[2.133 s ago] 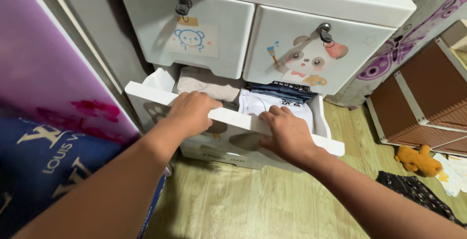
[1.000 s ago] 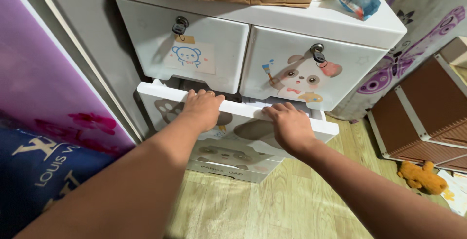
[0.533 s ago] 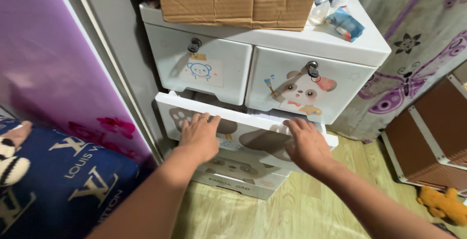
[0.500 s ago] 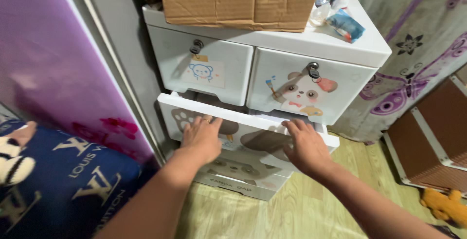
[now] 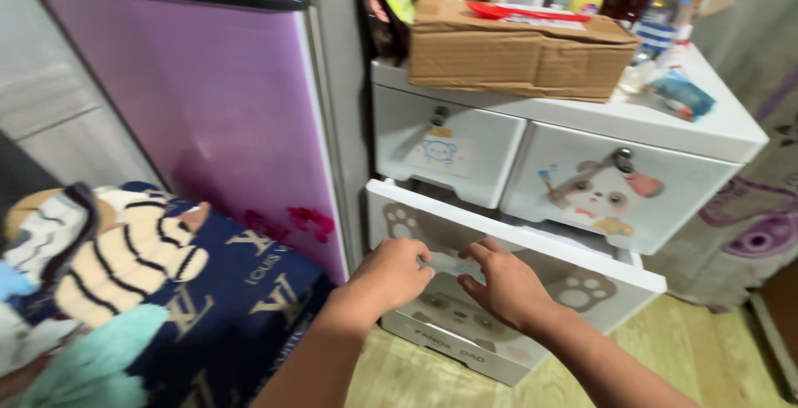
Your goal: The person removes clothes from a drawer and spreads them out on a blue surface, then folds a small brown item and a striped beanie before placing items back into the drawer and closing it.
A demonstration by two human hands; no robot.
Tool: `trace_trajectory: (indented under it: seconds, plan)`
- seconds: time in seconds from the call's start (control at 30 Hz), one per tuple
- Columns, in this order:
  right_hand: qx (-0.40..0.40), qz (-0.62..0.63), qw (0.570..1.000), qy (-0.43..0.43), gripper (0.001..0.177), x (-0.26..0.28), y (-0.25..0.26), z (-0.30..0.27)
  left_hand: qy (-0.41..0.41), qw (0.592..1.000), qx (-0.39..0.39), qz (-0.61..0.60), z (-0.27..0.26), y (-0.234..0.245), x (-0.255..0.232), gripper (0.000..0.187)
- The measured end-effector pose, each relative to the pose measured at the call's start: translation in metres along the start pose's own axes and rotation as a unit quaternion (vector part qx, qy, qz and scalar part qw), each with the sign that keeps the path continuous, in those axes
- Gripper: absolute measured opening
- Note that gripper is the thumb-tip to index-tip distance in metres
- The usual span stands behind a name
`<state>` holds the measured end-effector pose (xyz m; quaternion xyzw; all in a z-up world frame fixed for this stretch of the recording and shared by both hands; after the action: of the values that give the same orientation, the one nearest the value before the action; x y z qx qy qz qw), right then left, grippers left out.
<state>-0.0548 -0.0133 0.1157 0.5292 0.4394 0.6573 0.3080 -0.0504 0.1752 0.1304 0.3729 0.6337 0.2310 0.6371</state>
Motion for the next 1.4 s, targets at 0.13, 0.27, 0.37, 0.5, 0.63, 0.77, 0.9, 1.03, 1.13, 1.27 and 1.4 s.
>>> trace_trajectory:
  seconds: [0.13, 0.27, 0.37, 0.5, 0.63, 0.77, 0.9, 1.03, 1.13, 1.27, 1.4]
  plan:
    - [0.003, 0.014, 1.0, 0.021, 0.039, 0.051, -0.014, 0.012, 0.026, 0.999, -0.017, -0.015, -0.022, 0.039, 0.035, 0.032]
    - [-0.01, 0.034, 0.999, 0.034, 0.04, 0.117, -0.028, 0.021, 0.018, 0.998, -0.043, -0.03, -0.05, 0.086, 0.077, 0.031]
    - [-0.006, 0.04, 0.998, 0.04, 0.039, 0.167, -0.049, 0.029, 0.022, 0.997, -0.071, -0.03, -0.074, 0.123, 0.118, 0.027]
    - [0.006, 0.102, 0.993, 0.061, 0.035, 0.227, -0.078, 0.035, 0.044, 0.989, -0.144, -0.002, -0.107, 0.172, 0.173, 0.021]
    - [0.022, 0.103, 0.993, 0.05, 0.034, 0.274, -0.107, 0.029, 0.13, 0.975, -0.178, 0.012, -0.13, 0.2, 0.238, 0.018]
    - [0.042, 0.111, 0.992, 0.036, 0.035, 0.302, -0.126, 0.02, 0.18, 0.961, -0.206, 0.031, -0.148, 0.22, 0.295, 0.019]
    - [0.044, 0.092, 0.994, 0.04, 0.036, 0.31, -0.133, 0.018, 0.254, 0.937, -0.218, 0.105, -0.164, 0.225, 0.34, 0.024]
    - [0.039, 0.095, 0.994, 0.045, 0.035, 0.316, -0.135, 0.023, 0.353, 0.917, -0.148, 0.111, -0.186, 0.214, 0.374, 0.037]
    - [0.043, 0.097, 0.994, 0.023, 0.035, 0.323, -0.138, 0.028, 0.36, 0.907, -0.183, 0.123, -0.193, 0.213, 0.386, 0.038]
    - [0.046, 0.095, 0.994, -0.011, 0.034, 0.336, -0.139, 0.036, 0.351, 0.906, -0.231, 0.047, -0.199, 0.223, 0.396, 0.028]
    - [0.058, 0.129, 0.99, -0.003, 0.033, 0.345, -0.14, 0.042, 0.298, 0.903, -0.307, -0.038, -0.207, 0.246, 0.386, 0.019]
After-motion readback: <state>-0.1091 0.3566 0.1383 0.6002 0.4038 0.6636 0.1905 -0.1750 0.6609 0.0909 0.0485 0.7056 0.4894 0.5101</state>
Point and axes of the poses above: each hand's wrist, its own z-axis towards the middle knuckle, its own y-axis out of the back of the hand, x = y × z, the point moved 4 cm from there along z, towards the middle knuckle, and after that the axes turned 1 degree about -x, right-handed, at the moved point
